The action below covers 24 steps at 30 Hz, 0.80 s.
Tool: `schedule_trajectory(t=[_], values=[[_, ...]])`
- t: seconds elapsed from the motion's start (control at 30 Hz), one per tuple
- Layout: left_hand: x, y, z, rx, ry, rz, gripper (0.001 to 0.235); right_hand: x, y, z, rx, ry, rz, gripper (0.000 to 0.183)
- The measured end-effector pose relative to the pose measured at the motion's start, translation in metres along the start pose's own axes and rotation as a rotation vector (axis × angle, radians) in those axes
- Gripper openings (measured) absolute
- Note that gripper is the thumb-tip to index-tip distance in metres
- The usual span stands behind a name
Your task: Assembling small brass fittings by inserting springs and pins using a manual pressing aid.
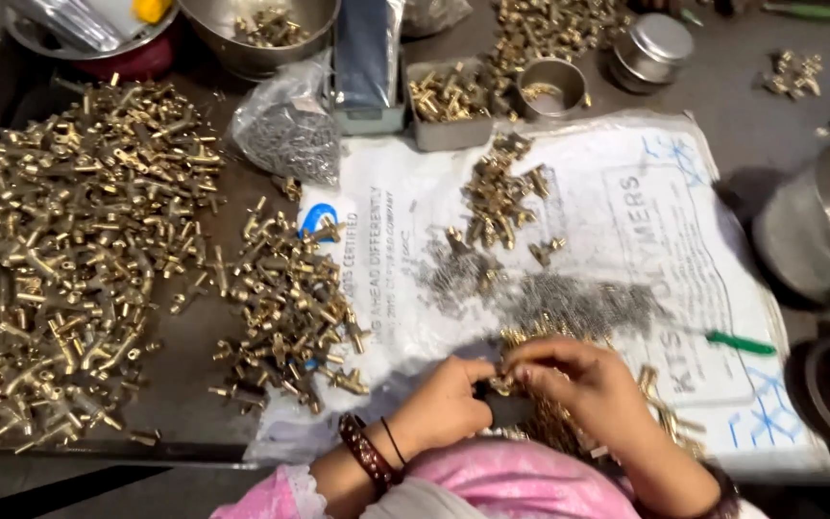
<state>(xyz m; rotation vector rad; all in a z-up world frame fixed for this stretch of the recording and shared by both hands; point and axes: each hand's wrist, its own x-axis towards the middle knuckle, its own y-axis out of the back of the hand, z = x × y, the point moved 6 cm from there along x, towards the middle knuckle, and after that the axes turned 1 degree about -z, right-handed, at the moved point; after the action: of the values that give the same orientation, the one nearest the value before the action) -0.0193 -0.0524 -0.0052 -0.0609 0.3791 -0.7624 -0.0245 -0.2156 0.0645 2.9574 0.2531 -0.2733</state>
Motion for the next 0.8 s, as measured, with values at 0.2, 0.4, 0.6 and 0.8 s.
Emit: schedule_trajectory(t=[0.2,0.4,0.6,0.8], values=[[0.009,0.020,-0.010,-0.378,0.093,0.020,0.023,0.025,0.005,0.005,-0.187,0.178,-0.033,0.020],[0.005,0.060,0.006,-0.453,0.022,0.272,0.035,0.036,0.031,0.024,-0.525,0.174,0.180,0.016],[0.000,0.039,-0.008,-0.432,0.069,0.297,0.041,0.044,-0.013,0.006,-0.989,0.153,0.087,0.018],[-0.006,0.030,0.003,-0.479,0.070,0.302,0.040,0.044,-0.023,0.011,-1.139,0.406,0.098,0.016]])
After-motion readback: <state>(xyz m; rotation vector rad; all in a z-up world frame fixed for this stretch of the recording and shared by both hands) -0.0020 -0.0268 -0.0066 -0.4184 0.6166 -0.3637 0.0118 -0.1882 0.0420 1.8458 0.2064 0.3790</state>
